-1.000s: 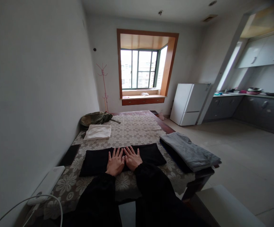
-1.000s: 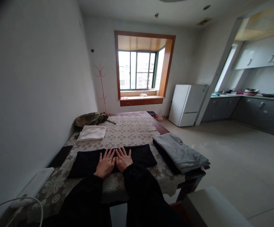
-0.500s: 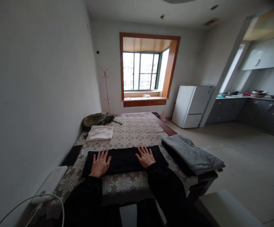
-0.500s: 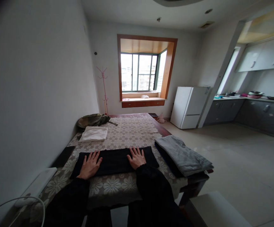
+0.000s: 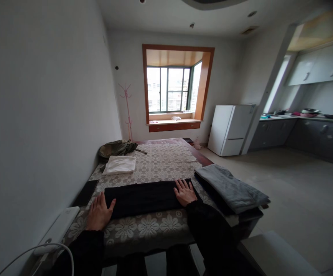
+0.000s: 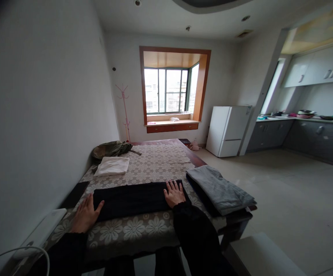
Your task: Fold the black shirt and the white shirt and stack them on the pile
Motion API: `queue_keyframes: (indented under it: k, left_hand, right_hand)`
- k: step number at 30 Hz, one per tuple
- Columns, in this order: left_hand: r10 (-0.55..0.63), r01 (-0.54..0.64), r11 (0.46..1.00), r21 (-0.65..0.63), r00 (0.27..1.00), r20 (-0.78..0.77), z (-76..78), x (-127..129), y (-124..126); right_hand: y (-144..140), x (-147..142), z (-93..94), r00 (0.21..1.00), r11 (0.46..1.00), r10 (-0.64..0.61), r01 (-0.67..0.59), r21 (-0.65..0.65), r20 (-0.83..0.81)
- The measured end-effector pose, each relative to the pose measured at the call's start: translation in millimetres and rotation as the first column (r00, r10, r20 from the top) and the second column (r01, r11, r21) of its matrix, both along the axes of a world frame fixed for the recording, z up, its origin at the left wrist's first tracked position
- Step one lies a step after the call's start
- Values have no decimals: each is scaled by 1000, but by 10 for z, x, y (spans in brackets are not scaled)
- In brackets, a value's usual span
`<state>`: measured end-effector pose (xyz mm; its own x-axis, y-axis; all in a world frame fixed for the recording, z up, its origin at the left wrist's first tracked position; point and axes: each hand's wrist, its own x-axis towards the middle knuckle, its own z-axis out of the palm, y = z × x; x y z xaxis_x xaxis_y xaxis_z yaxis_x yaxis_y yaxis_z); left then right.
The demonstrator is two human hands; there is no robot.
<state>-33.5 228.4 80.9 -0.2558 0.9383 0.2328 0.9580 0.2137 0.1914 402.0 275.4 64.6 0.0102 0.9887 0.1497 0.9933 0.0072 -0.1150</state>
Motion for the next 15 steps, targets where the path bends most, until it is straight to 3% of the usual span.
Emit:
queue_keyframes:
  k: [4, 9, 15]
  left_hand:
    - [-31, 32, 999, -32, 999, 43, -41, -98, -48]
    - [-69, 62, 996, 63, 989, 127, -54, -179, -142]
    - [-43, 19, 998, 63, 914, 403, 67, -172, -100]
  right_hand:
    - [3, 11, -3, 1000, 1000, 0, 0, -1, -22]
    - [-14, 9, 15, 999, 1000, 5, -5, 3, -47]
    - [-20, 8, 16, 997, 1000, 18, -16, 26, -80]
